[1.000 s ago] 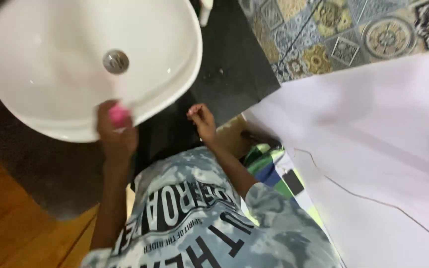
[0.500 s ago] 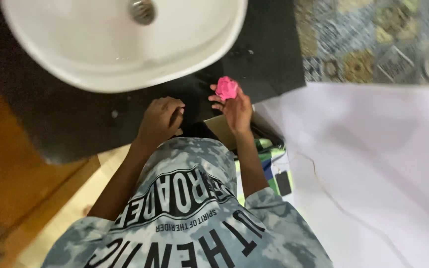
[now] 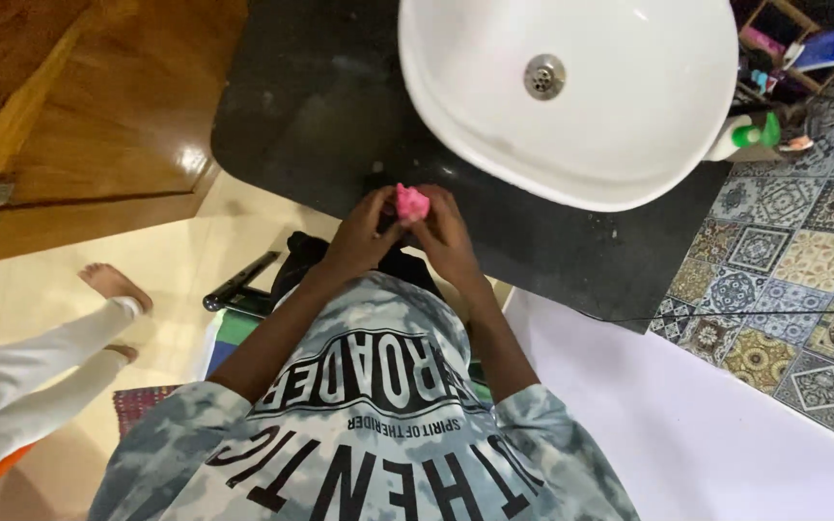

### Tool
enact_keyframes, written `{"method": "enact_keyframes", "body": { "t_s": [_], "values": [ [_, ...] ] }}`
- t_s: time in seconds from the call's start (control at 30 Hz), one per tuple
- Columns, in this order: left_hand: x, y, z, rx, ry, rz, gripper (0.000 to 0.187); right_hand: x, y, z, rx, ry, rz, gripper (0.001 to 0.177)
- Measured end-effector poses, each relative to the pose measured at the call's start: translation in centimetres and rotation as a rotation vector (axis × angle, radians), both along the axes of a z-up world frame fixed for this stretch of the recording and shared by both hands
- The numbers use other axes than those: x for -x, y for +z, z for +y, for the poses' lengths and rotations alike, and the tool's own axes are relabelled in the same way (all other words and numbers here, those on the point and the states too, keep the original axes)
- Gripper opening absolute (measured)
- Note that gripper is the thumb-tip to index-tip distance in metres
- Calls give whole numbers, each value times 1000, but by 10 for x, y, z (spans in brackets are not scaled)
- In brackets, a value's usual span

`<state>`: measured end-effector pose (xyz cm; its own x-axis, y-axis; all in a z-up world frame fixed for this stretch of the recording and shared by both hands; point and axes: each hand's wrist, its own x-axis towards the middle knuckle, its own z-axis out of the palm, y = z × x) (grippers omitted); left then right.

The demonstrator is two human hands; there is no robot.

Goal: Cleaning a bathroom sink and the surrounding countertop using a pink cleaning cloth.

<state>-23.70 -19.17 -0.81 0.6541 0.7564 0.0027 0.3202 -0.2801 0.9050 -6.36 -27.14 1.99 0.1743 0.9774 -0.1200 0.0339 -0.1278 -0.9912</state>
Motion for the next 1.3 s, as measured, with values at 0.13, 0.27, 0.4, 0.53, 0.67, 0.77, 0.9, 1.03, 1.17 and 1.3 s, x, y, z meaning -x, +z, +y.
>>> {"method": "enact_keyframes", "body": {
  "t_s": [0.13, 0.27, 0.4, 0.53, 0.67, 0.77, 0.9, 1.03, 1.17, 1.3],
  "values": [
    [46, 4, 7, 281, 73, 9, 58, 51, 19, 18, -49, 32, -209, 37],
    [85, 5, 14, 365, 66, 95, 56, 105, 23, 23, -55, -65, -155, 38],
    [132, -43, 13, 163, 5, 9, 53, 131, -26, 13, -28, -139, -258, 36],
    [172, -45, 14, 310, 80, -11, 61, 106, -93, -27, 189, -179, -611, 40],
    [225, -78, 13, 131, 152, -188, 57, 51, -60, -13, 123, -296, -638, 40],
    [241, -33, 20, 462, 294, -115, 52, -30, -151, -17, 133, -417, -1028, 74],
    [256, -17, 12, 229, 396, 58, 49, -29, -150, 55, -75, -482, -1199, 81],
    [250, -29, 8, 156, 406, 82, 45, 10, -174, 108, -143, -456, -1157, 47],
    [215, 9, 22, 199, 367, 200, 43, 81, -180, 109, -216, -245, -1183, 59],
    [218, -48, 71, -114, 233, 254, 49, 108, -116, 67, -80, -127, -1192, 46]
  ]
}}
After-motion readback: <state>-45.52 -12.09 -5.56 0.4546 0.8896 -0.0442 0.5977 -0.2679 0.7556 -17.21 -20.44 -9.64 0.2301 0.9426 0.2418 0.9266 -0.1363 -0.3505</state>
